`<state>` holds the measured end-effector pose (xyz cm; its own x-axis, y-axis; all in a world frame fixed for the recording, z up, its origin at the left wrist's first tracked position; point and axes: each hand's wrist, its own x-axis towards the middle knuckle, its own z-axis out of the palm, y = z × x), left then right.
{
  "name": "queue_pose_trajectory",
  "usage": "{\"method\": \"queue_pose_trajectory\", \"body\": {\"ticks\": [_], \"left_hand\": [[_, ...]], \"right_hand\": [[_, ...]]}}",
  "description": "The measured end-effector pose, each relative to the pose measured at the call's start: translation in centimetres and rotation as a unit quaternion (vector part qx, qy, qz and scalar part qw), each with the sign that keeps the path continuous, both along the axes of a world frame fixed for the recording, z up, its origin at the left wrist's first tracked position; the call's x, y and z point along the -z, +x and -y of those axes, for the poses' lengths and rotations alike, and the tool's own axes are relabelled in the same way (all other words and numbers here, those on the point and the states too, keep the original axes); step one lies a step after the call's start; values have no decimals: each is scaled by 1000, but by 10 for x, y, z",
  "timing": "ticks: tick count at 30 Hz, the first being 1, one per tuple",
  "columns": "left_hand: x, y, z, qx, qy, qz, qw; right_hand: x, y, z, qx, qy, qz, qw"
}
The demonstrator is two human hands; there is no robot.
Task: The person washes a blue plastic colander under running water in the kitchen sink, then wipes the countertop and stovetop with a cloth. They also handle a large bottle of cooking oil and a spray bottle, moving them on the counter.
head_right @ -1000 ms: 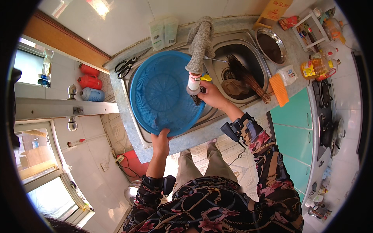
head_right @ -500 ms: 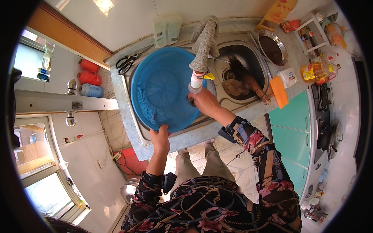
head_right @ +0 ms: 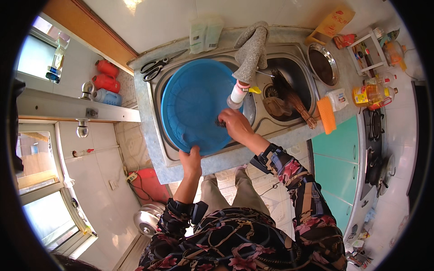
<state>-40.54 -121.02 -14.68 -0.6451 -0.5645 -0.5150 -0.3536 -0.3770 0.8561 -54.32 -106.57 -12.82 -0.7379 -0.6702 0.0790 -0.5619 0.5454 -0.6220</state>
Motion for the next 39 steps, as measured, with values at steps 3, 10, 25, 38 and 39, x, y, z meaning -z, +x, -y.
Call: {"method": "queue_pose_trajectory", "body": {"ticks": [3,10,25,38,39], "left_hand": [[4,0,9,9,-56,-38,998],[7,-5,6,-5,-42,-30,999],[6,-7,5,-14,-7,-25,1000],[-3,-9,-1,-7,97,-25,995],[-1,-10,-3,-14,111,-34,993]], "right_hand": [[3,-1,1,55,-74,-9,996],[0,-5,-1,-12,-20,-21,1000],[15,-20,-26,191,-227,177,938],[-1,-29,-57,283,-332,445,782],[-2,-28,-56,273,-342,471,766]]}}
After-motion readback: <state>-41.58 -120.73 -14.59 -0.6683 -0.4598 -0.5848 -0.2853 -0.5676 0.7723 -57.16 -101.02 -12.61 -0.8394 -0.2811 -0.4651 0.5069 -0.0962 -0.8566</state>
